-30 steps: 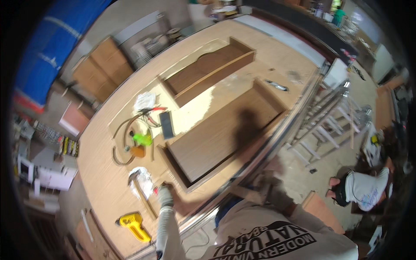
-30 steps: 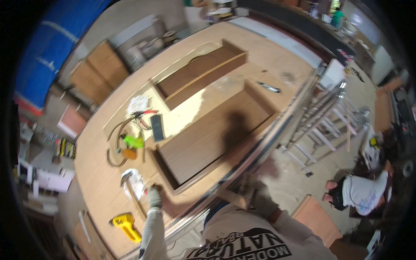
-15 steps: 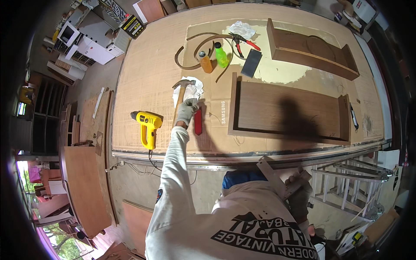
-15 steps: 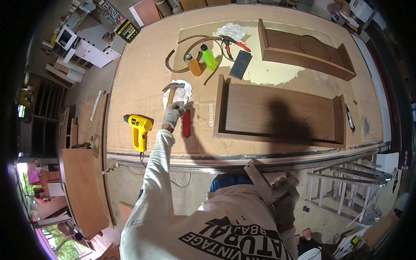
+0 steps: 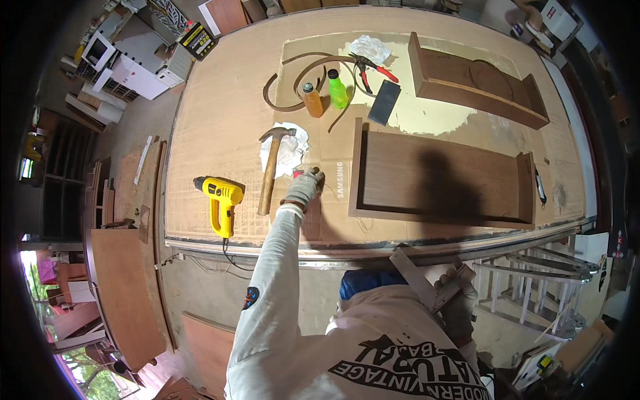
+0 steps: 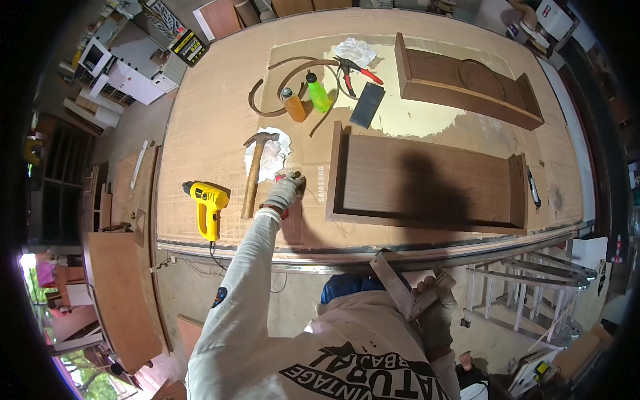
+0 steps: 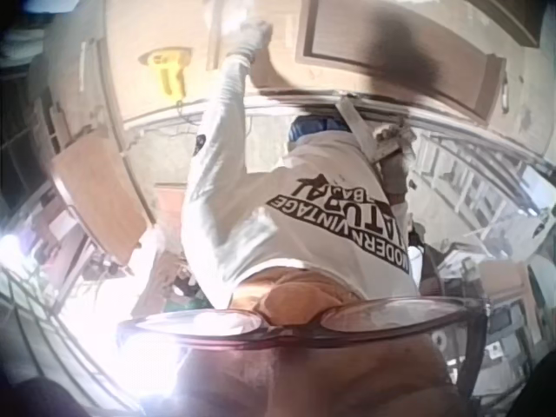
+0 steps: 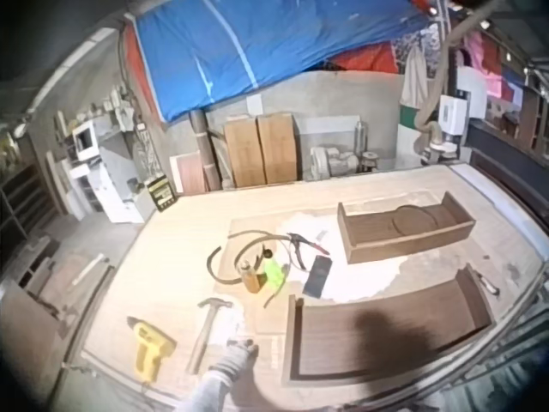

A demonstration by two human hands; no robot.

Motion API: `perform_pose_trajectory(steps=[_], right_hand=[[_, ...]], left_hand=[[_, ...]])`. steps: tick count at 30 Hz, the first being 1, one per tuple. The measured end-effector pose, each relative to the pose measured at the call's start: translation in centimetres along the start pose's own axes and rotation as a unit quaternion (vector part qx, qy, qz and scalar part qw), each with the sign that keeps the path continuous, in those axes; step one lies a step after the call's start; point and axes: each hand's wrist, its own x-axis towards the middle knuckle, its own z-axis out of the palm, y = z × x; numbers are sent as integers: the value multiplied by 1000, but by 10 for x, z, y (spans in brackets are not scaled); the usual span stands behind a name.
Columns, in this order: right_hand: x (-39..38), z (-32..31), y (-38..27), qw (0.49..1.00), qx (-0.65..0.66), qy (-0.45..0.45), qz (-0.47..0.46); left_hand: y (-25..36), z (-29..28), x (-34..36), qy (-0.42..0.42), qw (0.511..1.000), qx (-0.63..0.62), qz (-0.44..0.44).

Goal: The person assembles wooden components by applying glue to the edges and using a hammer to tap the pieces into place. They then use a red marking tool to label or mark the wood, and use a square ruler to check the alignment of the assembled parts.

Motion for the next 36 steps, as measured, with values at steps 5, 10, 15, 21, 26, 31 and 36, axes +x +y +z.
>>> perform_pose_trajectory(steps=[5,10,15,21,26,31,36], right_hand=[[-11,8,4,1000,-18,2,-13],[-14,6,7,1000,-22,12,-13],[-9,5,15,1000,5,13,-21],[-10,17,17,998,-4,26,-53],[-7,11,21,999,21,7,-36],[-7,8,19,998,24,23,-56],[-7,0,18,999,20,6,-40]], left_hand=[[-2,-21,-7,2,995,-31,96],[-22,-21,-3,15,988,65,141],[-22,-26,6,-43,985,128,105],[10,-53,2,-115,992,53,23],[-58,-18,-17,-13,811,-565,-151],[-15,-54,-5,-3,883,-448,-144],[-3,-42,-9,-28,989,-126,-70]])
